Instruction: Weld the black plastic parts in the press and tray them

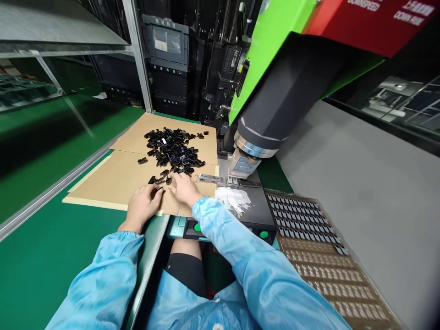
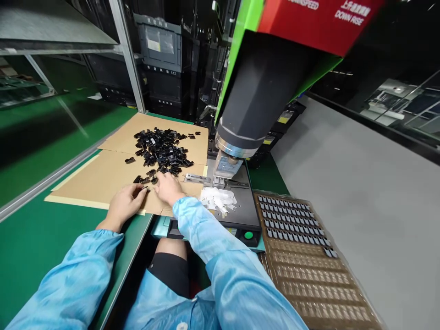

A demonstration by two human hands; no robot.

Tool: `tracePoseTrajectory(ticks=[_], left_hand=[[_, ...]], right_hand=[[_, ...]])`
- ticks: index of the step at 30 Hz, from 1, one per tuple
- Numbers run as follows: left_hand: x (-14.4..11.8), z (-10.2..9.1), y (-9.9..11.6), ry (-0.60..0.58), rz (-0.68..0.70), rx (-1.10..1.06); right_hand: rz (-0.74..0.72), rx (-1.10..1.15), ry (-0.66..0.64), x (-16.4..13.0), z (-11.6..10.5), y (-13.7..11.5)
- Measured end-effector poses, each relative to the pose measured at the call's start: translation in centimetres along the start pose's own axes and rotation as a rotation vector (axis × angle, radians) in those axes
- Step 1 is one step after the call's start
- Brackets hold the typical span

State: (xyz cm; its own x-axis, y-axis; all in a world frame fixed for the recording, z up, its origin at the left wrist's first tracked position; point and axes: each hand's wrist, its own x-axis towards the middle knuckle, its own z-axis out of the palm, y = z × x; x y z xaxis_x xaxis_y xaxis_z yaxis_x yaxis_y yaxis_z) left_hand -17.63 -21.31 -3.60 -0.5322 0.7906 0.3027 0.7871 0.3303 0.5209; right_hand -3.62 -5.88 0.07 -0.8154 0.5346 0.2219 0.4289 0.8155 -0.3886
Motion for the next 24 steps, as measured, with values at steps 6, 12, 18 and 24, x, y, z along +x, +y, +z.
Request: tracePoseTrajectory(ticks=[6,12,18,24], left_hand=[[-0.1,-0.4,-0.4,-0.004,0.102,-0.084],[-0.3,-0.7,-1.3,-0.060,0.171,-0.009],[-1.7,-0.2,2.5,-0.058,0.057,-0.185],[0.6,5.8,14.4,-0.073,0.327,-0.358]], right_hand=[[0.075,-0.127,-0.014,2.3,1.7,-1.5],[0.061,-0.084,-0.008,-0.2,-0.1,-0.7],[0.026,0.217,0.244,-11.2,-6.7,5.4],[0.212,0.121,0.444,-17.6,-11.9,14.6]])
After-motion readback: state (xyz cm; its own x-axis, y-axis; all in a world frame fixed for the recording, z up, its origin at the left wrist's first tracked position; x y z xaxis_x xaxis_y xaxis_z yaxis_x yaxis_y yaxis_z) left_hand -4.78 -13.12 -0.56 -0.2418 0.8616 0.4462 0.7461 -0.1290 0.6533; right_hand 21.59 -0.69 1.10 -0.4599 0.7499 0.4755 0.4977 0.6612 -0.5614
